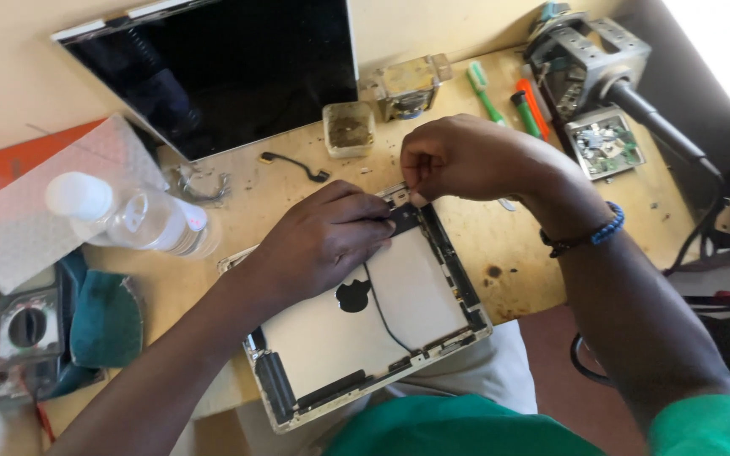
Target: The person is repairing a disassembled laptop by connecting a ribbon cable to the internal components. They carefully align the cable, insert it into the connector, and then use a screwdriver to secure the connection.
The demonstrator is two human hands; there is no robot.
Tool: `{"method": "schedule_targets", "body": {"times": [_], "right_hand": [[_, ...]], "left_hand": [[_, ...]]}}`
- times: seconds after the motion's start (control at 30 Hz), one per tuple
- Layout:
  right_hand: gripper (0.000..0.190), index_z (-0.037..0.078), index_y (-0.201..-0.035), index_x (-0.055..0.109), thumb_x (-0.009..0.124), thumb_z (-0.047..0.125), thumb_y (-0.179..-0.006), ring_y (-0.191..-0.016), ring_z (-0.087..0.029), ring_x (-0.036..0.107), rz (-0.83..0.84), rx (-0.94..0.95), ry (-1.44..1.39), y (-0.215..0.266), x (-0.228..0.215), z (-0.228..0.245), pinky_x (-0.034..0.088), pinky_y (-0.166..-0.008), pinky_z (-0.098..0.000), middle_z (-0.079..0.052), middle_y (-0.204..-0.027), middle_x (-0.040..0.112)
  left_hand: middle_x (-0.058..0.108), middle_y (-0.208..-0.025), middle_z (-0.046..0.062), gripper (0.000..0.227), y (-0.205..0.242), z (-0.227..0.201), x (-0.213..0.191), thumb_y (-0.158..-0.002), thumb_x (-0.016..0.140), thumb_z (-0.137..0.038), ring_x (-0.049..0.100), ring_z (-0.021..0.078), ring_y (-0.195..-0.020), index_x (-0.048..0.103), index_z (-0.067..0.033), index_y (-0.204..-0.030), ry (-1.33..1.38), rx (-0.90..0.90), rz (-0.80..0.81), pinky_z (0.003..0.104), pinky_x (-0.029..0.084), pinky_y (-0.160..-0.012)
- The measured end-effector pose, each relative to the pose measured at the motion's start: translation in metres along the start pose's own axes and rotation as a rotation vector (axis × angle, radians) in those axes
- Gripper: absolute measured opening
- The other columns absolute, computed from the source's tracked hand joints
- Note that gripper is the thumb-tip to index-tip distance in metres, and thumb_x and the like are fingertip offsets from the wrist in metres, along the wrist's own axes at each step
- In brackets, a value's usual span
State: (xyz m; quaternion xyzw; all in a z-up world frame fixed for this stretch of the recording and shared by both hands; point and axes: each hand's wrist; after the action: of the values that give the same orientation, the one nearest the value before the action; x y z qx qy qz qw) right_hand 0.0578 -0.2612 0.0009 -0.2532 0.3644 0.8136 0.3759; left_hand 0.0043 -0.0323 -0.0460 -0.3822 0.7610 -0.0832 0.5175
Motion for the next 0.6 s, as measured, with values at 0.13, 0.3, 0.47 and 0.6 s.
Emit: {"method": "schedule_targets", "body": {"times": [0.13, 0.3, 0.47, 0.6], "right_hand": [[0.019, 0.016, -0.086, 0.072, 0.079, 0.027, -0.072, -0.078, -0.025, 0.070, 0.045, 0.016, 0.011, 0.009, -0.011, 0.003, 0.052, -0.076, -0.0385, -0.004, -0.075, 0.071], [0.003, 0.008, -0.090, 0.068, 0.067, 0.010, -0.089, -0.070, -0.011, 0.060, -0.197, 0.082, -0.059, 0.034, -0.045, -0.002, 0.049, -0.068, -0.0242, -0.002, -0.080, 0.067], [0.002, 0.006, -0.084, 0.068, 0.067, 0.006, -0.085, -0.058, -0.011, 0.056, -0.461, 0.211, -0.061, 0.043, -0.050, -0.027, 0.045, -0.057, -0.0267, -0.003, -0.069, 0.065], [0.008, 0.013, -0.075, 0.070, 0.062, 0.010, -0.072, -0.060, -0.012, 0.056, -0.602, 0.274, 0.109, 0.037, -0.043, -0.040, 0.046, -0.058, -0.0334, 0.000, -0.068, 0.065]], "left_hand": [[0.066, -0.101, 0.009, 0.012, -0.001, 0.000, -0.002, -0.093, 0.065, -0.016, 0.062, 0.0307, -0.093, 0.073, -0.0076, -0.096, 0.000, 0.019, 0.004, 0.037, 0.056, -0.076], [0.065, -0.105, 0.013, 0.013, -0.003, 0.002, -0.003, -0.092, 0.068, -0.011, 0.058, 0.0301, -0.090, 0.072, -0.0007, -0.099, 0.043, 0.092, 0.036, 0.039, 0.050, -0.072], [0.065, -0.104, 0.012, 0.015, -0.004, 0.008, 0.001, -0.092, 0.066, -0.014, 0.059, 0.0299, -0.091, 0.072, -0.0026, -0.100, 0.090, 0.090, 0.069, 0.039, 0.048, -0.075], [0.067, -0.101, 0.015, 0.015, -0.010, 0.005, -0.002, -0.092, 0.066, -0.015, 0.062, 0.0317, -0.090, 0.073, -0.0015, -0.096, 0.059, 0.116, 0.093, 0.043, 0.049, -0.076]]}}
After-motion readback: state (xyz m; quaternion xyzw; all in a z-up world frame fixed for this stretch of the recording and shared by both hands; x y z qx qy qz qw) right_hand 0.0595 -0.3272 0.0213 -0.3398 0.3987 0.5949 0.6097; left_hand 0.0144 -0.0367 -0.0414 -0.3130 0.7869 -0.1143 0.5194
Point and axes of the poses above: each hand's wrist, its own y-axis away from the middle knuckle, its own x-axis out of the palm, z = x × y
